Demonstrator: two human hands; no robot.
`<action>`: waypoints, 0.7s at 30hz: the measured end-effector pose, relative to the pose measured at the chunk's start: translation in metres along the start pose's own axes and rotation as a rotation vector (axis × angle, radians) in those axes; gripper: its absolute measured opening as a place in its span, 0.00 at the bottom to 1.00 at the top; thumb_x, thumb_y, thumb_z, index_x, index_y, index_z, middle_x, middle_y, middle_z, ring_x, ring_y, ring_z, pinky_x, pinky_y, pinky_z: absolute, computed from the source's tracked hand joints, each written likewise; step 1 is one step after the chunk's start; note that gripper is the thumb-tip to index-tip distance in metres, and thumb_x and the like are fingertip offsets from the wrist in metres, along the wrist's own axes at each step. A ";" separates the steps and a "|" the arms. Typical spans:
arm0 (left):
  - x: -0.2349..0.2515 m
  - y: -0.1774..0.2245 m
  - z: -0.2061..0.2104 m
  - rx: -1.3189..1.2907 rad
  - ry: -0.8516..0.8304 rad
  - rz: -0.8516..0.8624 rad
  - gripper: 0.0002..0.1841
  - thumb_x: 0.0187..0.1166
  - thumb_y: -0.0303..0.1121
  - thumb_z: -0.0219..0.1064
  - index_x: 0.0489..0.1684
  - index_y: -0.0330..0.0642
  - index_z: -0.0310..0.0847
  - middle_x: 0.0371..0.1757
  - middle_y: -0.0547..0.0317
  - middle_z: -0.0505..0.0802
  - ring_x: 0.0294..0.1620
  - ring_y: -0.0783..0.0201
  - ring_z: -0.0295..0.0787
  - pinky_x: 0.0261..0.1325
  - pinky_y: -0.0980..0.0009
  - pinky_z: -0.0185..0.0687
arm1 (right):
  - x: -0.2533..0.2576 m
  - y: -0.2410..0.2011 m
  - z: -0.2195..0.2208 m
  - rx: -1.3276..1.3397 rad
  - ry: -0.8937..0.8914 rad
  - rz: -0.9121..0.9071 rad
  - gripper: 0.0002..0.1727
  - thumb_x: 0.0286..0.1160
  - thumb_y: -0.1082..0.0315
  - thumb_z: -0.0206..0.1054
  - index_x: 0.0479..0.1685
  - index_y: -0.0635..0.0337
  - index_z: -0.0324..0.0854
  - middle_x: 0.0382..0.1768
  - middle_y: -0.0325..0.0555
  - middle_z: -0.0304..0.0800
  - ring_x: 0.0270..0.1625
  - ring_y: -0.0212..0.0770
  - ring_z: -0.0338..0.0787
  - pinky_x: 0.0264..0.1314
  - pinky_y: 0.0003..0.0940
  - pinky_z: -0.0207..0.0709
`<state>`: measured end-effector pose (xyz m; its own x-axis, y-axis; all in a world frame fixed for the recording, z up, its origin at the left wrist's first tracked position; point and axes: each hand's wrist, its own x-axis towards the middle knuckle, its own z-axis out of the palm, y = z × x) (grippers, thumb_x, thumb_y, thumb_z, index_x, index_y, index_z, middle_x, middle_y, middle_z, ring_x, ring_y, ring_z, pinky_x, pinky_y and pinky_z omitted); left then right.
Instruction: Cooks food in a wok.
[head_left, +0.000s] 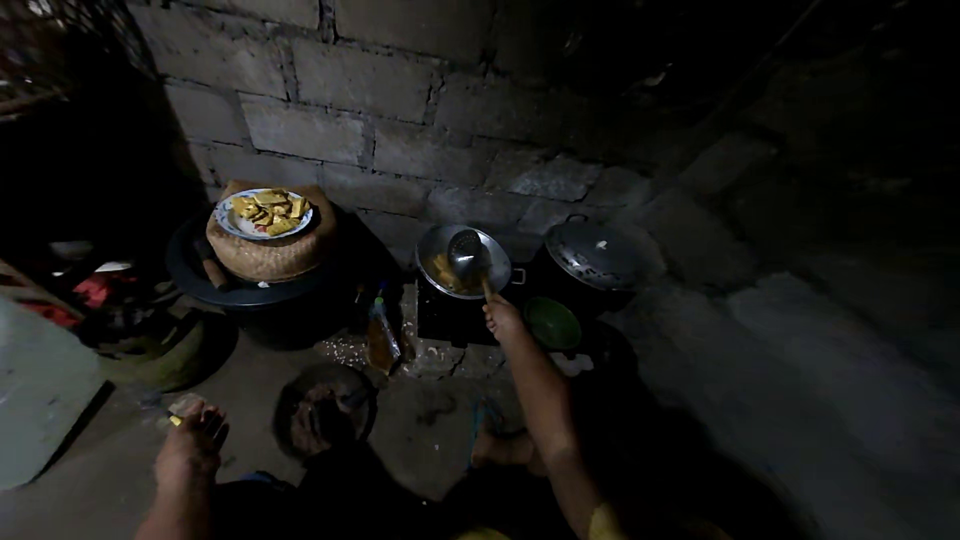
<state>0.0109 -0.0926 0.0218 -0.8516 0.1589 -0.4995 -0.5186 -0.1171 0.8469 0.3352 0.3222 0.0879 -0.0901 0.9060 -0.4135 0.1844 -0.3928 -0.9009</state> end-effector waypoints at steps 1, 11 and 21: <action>0.001 0.000 -0.002 0.004 -0.003 0.000 0.16 0.92 0.42 0.52 0.67 0.43 0.74 0.44 0.62 0.84 0.40 0.69 0.83 0.45 0.68 0.81 | 0.001 0.002 0.003 0.031 -0.005 0.020 0.21 0.94 0.66 0.52 0.82 0.54 0.68 0.36 0.40 0.76 0.20 0.26 0.65 0.19 0.20 0.59; 0.008 -0.001 -0.008 -0.016 0.039 -0.016 0.17 0.91 0.42 0.56 0.67 0.43 0.74 0.47 0.61 0.84 0.43 0.68 0.83 0.48 0.66 0.80 | -0.025 -0.017 -0.009 0.023 -0.063 -0.020 0.21 0.93 0.65 0.56 0.81 0.57 0.71 0.35 0.40 0.80 0.18 0.25 0.67 0.18 0.18 0.60; 0.005 0.001 0.000 -0.012 0.030 -0.024 0.15 0.91 0.42 0.56 0.65 0.43 0.75 0.43 0.61 0.85 0.39 0.68 0.84 0.44 0.67 0.81 | -0.029 -0.002 0.002 -0.091 -0.045 -0.007 0.25 0.92 0.69 0.55 0.86 0.52 0.67 0.37 0.41 0.78 0.20 0.27 0.65 0.19 0.21 0.59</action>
<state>0.0059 -0.0920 0.0200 -0.8409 0.1327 -0.5247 -0.5393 -0.1254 0.8327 0.3357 0.2968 0.1016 -0.1357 0.8999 -0.4145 0.2711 -0.3687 -0.8891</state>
